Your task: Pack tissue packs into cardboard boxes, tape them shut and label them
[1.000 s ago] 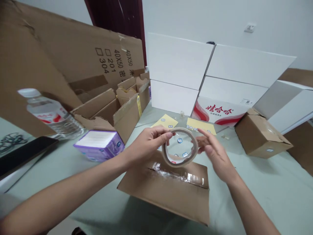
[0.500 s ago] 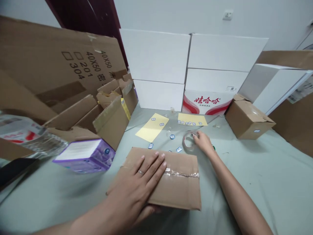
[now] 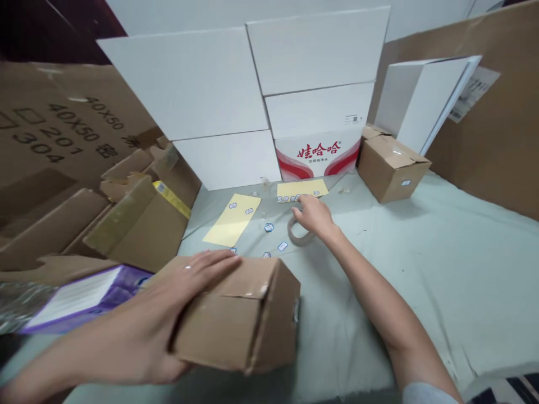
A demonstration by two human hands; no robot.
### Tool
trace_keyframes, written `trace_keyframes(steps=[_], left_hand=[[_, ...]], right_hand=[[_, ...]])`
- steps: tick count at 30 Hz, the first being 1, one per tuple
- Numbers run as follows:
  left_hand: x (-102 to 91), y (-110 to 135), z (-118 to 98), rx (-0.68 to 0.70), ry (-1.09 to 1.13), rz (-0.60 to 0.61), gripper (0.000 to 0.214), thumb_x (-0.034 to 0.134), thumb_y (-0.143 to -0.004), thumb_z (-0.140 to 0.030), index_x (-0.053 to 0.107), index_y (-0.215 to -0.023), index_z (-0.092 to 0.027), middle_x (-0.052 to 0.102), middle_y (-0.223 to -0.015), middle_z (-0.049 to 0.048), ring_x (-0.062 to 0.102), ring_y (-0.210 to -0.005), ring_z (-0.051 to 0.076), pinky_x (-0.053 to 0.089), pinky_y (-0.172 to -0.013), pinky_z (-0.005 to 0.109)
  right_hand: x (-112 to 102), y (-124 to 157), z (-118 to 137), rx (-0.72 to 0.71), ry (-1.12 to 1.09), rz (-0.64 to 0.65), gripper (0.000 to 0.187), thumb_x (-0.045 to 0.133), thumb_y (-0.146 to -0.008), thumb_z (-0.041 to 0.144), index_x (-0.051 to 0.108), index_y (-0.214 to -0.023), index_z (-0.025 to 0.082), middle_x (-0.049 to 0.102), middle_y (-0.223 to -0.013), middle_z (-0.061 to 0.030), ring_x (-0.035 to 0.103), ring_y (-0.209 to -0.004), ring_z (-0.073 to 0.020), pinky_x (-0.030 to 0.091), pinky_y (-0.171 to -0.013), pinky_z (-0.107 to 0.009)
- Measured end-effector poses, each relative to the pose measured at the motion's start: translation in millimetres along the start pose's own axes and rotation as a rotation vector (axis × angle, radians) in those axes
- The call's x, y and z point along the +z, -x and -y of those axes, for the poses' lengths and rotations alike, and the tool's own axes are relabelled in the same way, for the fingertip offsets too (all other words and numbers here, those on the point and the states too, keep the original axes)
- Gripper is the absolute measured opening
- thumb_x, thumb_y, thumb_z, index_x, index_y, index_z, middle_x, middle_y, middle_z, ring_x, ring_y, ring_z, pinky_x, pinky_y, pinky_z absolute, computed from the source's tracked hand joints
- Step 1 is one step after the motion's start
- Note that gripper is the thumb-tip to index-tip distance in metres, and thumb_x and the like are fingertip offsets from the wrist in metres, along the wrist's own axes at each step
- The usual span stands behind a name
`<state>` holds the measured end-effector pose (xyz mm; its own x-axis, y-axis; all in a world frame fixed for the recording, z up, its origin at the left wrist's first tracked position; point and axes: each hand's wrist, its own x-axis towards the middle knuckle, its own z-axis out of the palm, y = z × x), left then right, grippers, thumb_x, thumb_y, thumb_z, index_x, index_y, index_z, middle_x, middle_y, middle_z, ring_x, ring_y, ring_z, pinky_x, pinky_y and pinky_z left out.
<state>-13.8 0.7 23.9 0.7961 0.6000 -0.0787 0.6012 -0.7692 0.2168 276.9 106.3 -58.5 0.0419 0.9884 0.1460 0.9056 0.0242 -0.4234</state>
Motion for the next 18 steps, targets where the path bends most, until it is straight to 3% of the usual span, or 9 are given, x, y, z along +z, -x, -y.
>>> trace_keyframes(steps=[4,8,13,18], left_hand=[[-12.3,44.9,35.4,-0.027,-0.101,-0.05,0.115,0.068,-0.064,-0.027,0.0,-0.157,-0.029,0.033,-0.159,0.0137,0.047,-0.137,0.037,0.047,-0.11,0.05],[-7.5,73.3,52.7,-0.069,-0.151,0.01,0.106,0.066,-0.07,-0.033,0.006,-0.158,-0.031,0.033,-0.16,0.0106,0.043,-0.141,0.038,0.039,-0.115,0.054],[-6.7,66.6,43.1,0.01,-0.072,0.053,0.109,0.068,-0.066,-0.03,0.008,-0.156,-0.036,0.035,-0.159,0.0074,0.037,-0.144,0.038,0.034,-0.117,0.057],[-15.4,55.5,44.0,-0.109,0.046,-0.012,0.109,0.068,-0.064,-0.028,0.009,-0.154,-0.038,0.031,-0.16,0.0054,0.037,-0.144,0.037,0.038,-0.116,0.053]], right_hand=[[-6.2,3.5,-0.1,-0.04,-0.064,0.009,0.031,0.058,-0.097,0.037,0.062,-0.12,0.016,0.067,-0.116,-0.0081,0.065,-0.105,-0.0218,0.053,-0.094,-0.046],[-0.4,5.5,3.9,-0.135,-0.112,0.114,0.027,0.059,-0.097,0.034,0.064,-0.117,0.016,0.07,-0.107,-0.0061,0.067,-0.097,-0.0195,0.053,-0.09,-0.043],[2.2,14.8,15.1,-0.278,-0.157,0.373,0.016,0.06,-0.09,0.018,0.071,-0.102,0.014,0.074,-0.096,-0.0091,0.067,-0.091,-0.0209,0.05,-0.081,-0.032],[-27.7,44.0,36.8,-0.509,-0.241,0.804,0.007,0.063,-0.086,0.019,0.07,-0.085,0.019,0.073,-0.081,0.0003,0.067,-0.074,-0.0143,0.048,-0.063,-0.022]])
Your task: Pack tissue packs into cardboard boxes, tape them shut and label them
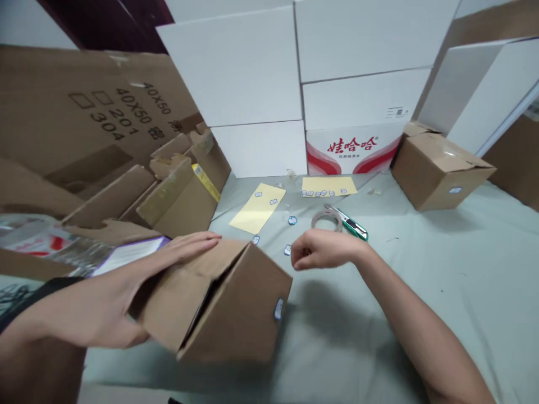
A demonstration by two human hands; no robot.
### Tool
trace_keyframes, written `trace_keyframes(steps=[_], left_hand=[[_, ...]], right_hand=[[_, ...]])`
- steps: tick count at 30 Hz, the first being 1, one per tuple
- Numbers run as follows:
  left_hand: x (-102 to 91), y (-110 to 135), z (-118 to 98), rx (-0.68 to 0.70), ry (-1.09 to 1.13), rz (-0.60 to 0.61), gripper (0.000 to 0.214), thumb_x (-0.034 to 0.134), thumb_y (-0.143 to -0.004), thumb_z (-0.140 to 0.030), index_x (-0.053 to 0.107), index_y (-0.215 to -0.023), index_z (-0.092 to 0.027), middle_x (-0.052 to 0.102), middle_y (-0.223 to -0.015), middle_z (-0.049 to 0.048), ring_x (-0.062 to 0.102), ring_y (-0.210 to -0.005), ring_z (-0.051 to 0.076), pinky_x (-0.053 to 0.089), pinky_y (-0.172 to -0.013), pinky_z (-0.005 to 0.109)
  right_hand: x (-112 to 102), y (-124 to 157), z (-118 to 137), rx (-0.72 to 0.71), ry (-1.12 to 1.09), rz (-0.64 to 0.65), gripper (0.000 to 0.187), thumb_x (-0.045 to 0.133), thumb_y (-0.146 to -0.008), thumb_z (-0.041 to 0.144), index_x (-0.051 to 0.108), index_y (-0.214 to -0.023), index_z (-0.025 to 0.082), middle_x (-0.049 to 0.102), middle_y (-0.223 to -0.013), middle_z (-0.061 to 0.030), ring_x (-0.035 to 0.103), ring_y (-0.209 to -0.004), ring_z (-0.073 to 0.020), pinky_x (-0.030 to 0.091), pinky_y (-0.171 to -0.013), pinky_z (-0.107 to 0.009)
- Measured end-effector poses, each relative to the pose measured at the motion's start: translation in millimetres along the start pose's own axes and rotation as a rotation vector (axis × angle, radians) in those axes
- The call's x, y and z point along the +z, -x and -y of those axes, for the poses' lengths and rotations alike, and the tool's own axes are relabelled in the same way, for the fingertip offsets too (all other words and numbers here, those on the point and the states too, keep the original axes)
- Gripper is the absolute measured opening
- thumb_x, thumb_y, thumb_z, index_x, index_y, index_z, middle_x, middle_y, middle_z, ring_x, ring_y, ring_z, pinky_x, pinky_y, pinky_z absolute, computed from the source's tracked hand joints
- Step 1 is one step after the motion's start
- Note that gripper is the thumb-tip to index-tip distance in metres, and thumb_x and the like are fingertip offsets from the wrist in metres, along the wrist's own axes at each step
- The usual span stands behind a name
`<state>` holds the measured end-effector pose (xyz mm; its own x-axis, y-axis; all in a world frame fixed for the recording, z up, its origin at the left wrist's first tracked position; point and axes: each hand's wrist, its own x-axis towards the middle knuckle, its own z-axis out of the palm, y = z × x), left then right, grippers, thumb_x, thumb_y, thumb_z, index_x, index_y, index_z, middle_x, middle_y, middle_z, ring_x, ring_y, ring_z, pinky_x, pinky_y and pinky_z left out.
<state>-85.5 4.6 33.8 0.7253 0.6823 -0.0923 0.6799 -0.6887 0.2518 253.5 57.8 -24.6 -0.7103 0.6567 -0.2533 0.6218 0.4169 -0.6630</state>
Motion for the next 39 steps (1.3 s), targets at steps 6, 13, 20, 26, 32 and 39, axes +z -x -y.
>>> trace_keyframes(steps=[6,13,20,26,32,39], left_hand=[[-0.3,-1.3,10.3,-0.232,0.191,-0.071,0.106,0.068,-0.061,-0.035,0.017,-0.154,-0.032,0.031,-0.161,0.0051,0.041,-0.141,0.035,0.038,-0.116,0.048],[1.8,1.5,7.3,-0.231,0.145,-0.108,0.105,0.067,-0.06,-0.03,0.017,-0.153,-0.031,0.034,-0.159,0.0038,0.046,-0.138,0.033,0.043,-0.114,0.043],[14.9,19.5,-2.0,-0.295,0.019,-0.267,0.094,0.057,-0.068,-0.032,0.014,-0.152,-0.038,0.036,-0.157,-0.0034,0.046,-0.14,0.026,0.042,-0.114,0.036],[22.6,27.2,8.2,-0.311,-0.013,-0.282,0.099,0.057,-0.064,-0.032,0.014,-0.153,-0.036,0.033,-0.159,-0.0015,0.042,-0.142,0.027,0.04,-0.116,0.039],[24.4,28.1,14.4,-0.249,-0.082,-0.305,0.104,0.059,-0.061,-0.03,0.012,-0.154,-0.034,0.035,-0.158,-0.0026,0.046,-0.14,0.024,0.046,-0.11,0.03],[22.3,22.0,9.5,-0.213,-0.031,-0.291,0.108,0.063,-0.06,-0.027,0.01,-0.154,-0.035,0.038,-0.156,-0.0004,0.05,-0.134,0.028,0.047,-0.109,0.034]], right_hand=[[22.1,20.0,33.8,-0.117,0.096,-0.161,0.029,0.078,-0.08,0.038,0.059,-0.091,0.019,0.067,-0.096,-0.0038,0.062,-0.086,-0.0183,0.047,-0.071,-0.028],[37.7,10.1,17.1,-0.264,0.158,-0.389,0.008,0.053,-0.096,0.018,0.055,-0.088,0.02,0.061,-0.099,-0.0046,0.06,-0.085,-0.0137,0.048,-0.074,-0.026],[23.3,-32.9,-23.8,0.301,0.479,-0.624,0.012,0.052,-0.095,0.016,0.062,-0.088,0.015,0.064,-0.101,-0.0115,0.062,-0.09,-0.0189,0.05,-0.078,-0.032],[51.5,-91.0,-37.0,0.428,0.553,-0.533,0.029,0.062,-0.095,0.035,0.063,-0.116,0.015,0.066,-0.117,-0.0088,0.065,-0.101,-0.0205,0.056,-0.088,-0.041],[32.2,-78.6,-51.0,0.393,0.558,-0.49,0.026,0.059,-0.097,0.036,0.065,-0.111,0.016,0.068,-0.113,-0.0069,0.066,-0.102,-0.0199,0.056,-0.088,-0.042],[48.3,-84.4,-45.5,0.455,0.619,-0.494,0.028,0.062,-0.095,0.033,0.064,-0.116,0.015,0.065,-0.121,-0.0093,0.064,-0.107,-0.0221,0.055,-0.091,-0.044]])
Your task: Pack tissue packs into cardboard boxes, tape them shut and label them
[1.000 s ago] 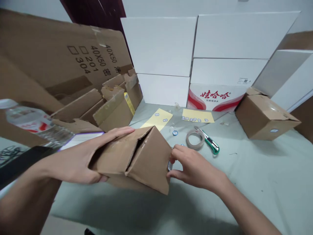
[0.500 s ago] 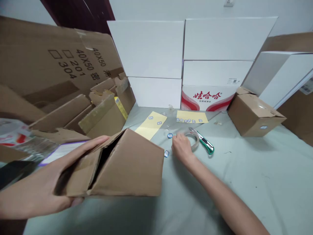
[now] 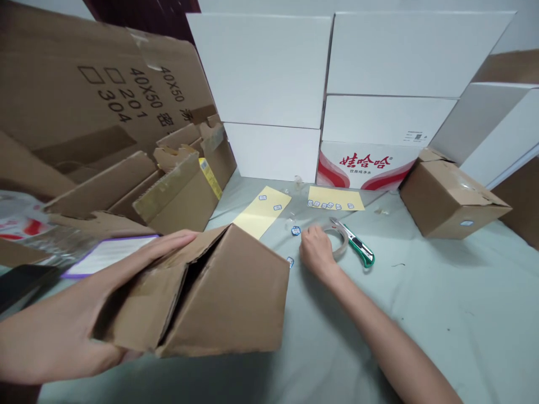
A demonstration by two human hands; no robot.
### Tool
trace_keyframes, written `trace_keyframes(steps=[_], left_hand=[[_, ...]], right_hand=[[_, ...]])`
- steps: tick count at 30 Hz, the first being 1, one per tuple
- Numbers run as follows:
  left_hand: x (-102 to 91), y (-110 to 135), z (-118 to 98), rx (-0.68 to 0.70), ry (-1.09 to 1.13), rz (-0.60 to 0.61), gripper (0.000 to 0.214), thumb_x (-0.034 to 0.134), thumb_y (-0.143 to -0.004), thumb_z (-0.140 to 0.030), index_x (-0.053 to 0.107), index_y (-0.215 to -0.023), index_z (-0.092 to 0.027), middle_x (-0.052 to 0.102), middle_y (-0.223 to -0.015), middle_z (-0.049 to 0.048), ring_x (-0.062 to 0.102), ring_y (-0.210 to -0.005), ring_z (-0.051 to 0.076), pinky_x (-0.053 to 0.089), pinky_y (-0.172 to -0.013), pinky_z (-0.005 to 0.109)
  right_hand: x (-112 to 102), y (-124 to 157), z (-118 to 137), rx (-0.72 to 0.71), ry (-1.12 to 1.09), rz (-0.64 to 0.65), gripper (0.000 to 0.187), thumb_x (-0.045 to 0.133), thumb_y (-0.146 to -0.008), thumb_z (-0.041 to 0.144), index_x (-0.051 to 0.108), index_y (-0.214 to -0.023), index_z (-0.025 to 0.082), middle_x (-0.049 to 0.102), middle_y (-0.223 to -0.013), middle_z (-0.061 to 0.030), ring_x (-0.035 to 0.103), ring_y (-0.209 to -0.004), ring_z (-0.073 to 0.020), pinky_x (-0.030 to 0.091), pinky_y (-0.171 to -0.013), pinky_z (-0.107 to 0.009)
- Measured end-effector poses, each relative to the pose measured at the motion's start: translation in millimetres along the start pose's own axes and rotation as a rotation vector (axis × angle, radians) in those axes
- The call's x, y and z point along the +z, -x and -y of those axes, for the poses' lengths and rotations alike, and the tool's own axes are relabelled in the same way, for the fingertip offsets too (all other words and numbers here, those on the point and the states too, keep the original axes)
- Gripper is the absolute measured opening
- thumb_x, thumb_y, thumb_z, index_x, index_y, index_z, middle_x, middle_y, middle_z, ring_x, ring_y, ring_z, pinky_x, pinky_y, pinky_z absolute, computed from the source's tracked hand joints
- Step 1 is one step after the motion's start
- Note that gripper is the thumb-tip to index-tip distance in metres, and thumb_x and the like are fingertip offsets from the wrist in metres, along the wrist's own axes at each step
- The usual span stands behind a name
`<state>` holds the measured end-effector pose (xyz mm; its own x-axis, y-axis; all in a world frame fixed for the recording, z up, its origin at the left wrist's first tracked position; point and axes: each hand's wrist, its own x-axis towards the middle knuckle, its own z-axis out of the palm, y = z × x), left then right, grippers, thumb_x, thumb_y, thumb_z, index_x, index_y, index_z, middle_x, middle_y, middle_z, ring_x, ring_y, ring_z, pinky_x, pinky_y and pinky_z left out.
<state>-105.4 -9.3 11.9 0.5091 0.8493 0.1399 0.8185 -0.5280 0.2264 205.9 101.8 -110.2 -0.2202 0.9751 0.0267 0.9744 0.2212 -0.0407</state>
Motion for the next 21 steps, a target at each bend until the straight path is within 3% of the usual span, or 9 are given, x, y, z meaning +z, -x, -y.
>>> trace_keyframes(steps=[8,12,16,19,21], left_hand=[[0.5,13.6,12.1,-0.078,0.069,0.024,0.107,0.069,-0.06,-0.036,0.015,-0.153,-0.039,0.032,-0.16,0.0005,0.041,-0.14,0.039,0.04,-0.114,0.048],[0.9,16.4,10.2,-0.082,0.117,0.022,0.099,0.067,-0.066,-0.046,0.019,-0.151,-0.037,0.034,-0.16,0.0019,0.041,-0.141,0.038,0.037,-0.116,0.048],[-10.0,6.3,10.2,0.018,0.187,0.113,0.098,0.068,-0.067,-0.038,0.02,-0.153,-0.036,0.033,-0.161,0.0026,0.041,-0.143,0.034,0.037,-0.117,0.043],[-21.1,-7.5,17.7,0.15,0.271,0.203,0.101,0.07,-0.065,-0.039,0.022,-0.153,-0.033,0.032,-0.161,0.0045,0.039,-0.144,0.033,0.037,-0.118,0.041],[-25.7,-16.0,20.0,0.209,0.335,0.256,0.101,0.071,-0.064,-0.043,0.026,-0.152,-0.026,0.035,-0.16,0.008,0.04,-0.144,0.032,0.037,-0.117,0.039]], right_hand=[[-10.4,4.5,6.8,-0.119,-0.08,0.054,0.027,0.062,-0.095,0.038,0.066,-0.107,0.015,0.066,-0.117,-0.0086,0.063,-0.109,-0.0226,0.053,-0.093,-0.045],[-4.9,15.7,10.2,-0.212,-0.173,0.061,0.018,0.065,-0.093,0.031,0.067,-0.099,0.014,0.067,-0.113,-0.0069,0.062,-0.111,-0.0225,0.051,-0.095,-0.045],[1.7,15.6,13.1,-0.255,-0.327,0.049,0.01,0.065,-0.091,0.02,0.067,-0.085,0.013,0.069,-0.101,-0.0077,0.063,-0.104,-0.0223,0.051,-0.092,-0.043],[-19.5,16.2,4.3,-0.299,-0.513,0.018,0.016,0.06,-0.09,0.016,0.065,-0.075,0.013,0.068,-0.086,-0.0089,0.065,-0.09,-0.0211,0.053,-0.083,-0.036],[-48.3,27.8,-3.2,-0.328,-0.651,-0.032,0.022,0.049,-0.097,0.024,0.065,-0.083,0.016,0.068,-0.086,-0.0083,0.065,-0.084,-0.0193,0.054,-0.077,-0.033]])
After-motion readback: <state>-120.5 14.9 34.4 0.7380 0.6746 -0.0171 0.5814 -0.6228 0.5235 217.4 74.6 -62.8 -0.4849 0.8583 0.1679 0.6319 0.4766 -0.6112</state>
